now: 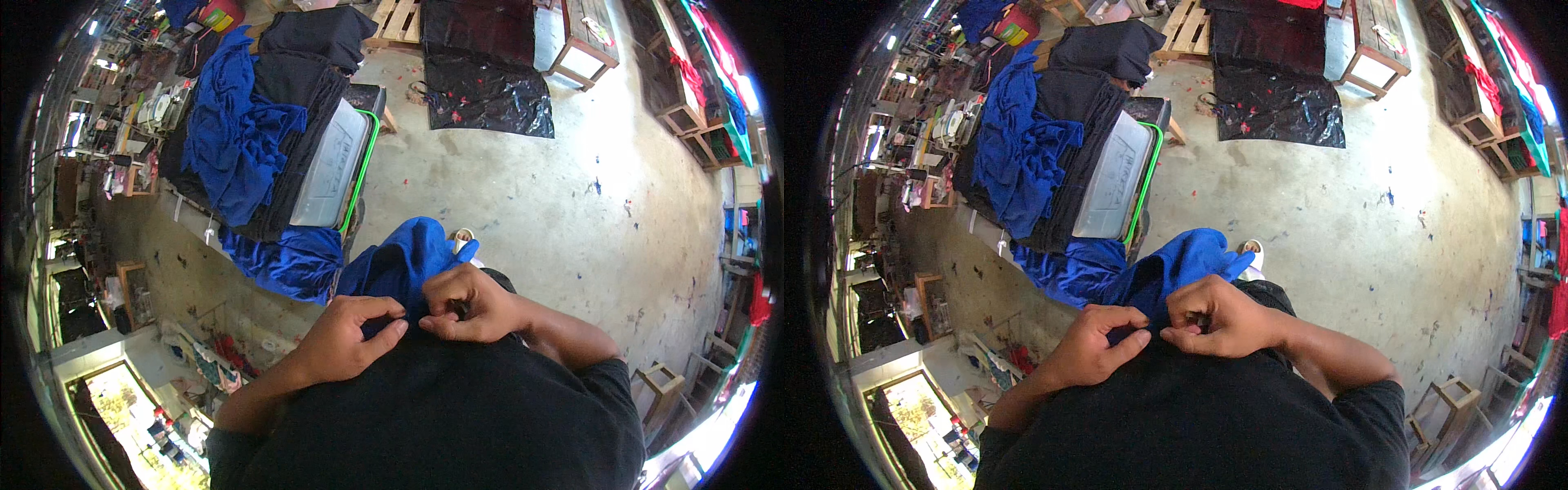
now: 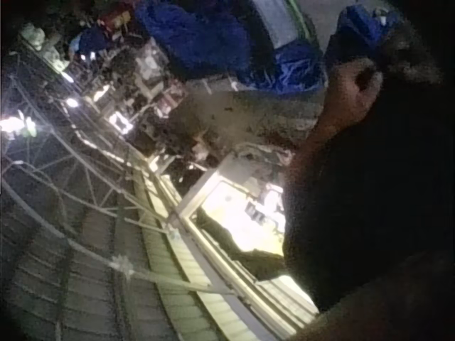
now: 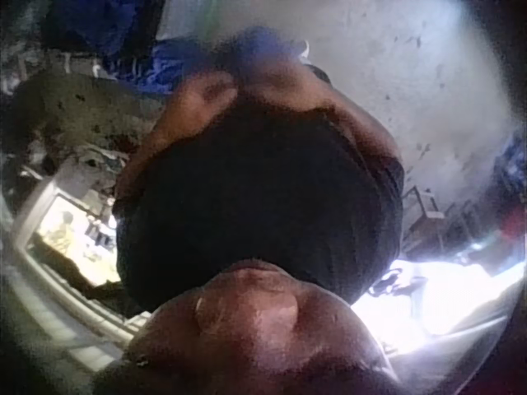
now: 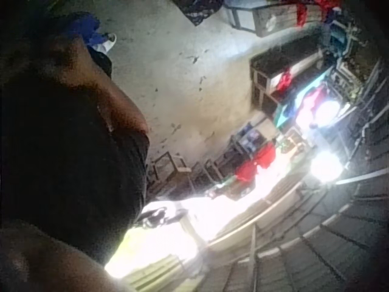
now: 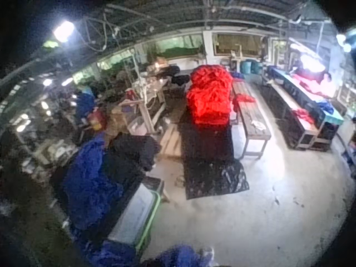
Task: The person holds a blue garment and uses small scissors to trim loose threads and a red tag from the fabric. The person then picks up another blue garment and repeats the trimming process.
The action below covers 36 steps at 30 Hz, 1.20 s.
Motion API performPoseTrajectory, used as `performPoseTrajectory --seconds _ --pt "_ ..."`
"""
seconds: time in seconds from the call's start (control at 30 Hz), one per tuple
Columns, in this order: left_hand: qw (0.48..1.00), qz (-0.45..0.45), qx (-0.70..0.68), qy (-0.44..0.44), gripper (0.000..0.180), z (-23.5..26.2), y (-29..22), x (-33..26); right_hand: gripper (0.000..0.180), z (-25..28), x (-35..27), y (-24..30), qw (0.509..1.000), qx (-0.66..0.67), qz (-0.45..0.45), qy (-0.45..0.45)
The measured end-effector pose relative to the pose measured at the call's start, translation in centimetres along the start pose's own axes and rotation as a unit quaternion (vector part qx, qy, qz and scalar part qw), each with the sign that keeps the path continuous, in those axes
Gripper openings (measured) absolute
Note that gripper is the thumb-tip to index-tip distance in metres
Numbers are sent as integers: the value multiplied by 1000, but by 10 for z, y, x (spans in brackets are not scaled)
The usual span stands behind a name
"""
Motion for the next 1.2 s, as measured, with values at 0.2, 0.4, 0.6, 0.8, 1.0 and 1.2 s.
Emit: performPoseTrajectory --seconds 0.2,0.4,0.6,0.8,1.0,1.2 --pt "999 24 -26 -12 17 6 17 -9 26 28 -14 -28 997 38 1 -74" --pt "985 112 -129 -35 20 16 30 -17 19 161 -68 -68 906 -223 -330 -141" --pt "998 -14 -53 -24 20 32 0 -1 30 107 -13 -49 946 -205 -245 -54" --pt "985 -74 151 -43 21 45 -43 0 27 14 43 18 992 -107 59 38" --pt "916 -183 316 -165 21 49 -61 -17 23 16 37 44 976 -202 84 -14" --pt "794 -361 410 -267 25 37 -68 -44 21 10 13 57 902 -289 271 -169"
Point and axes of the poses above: each hand's wrist, its own x-axis towards the middle knuckle, its own z-axis out of the back of the hand, y = z × x, the point moved 8 cm from there along x, towards the middle knuckle, and after that the axes turned 1 degree about -y, right-handed, at the moved point
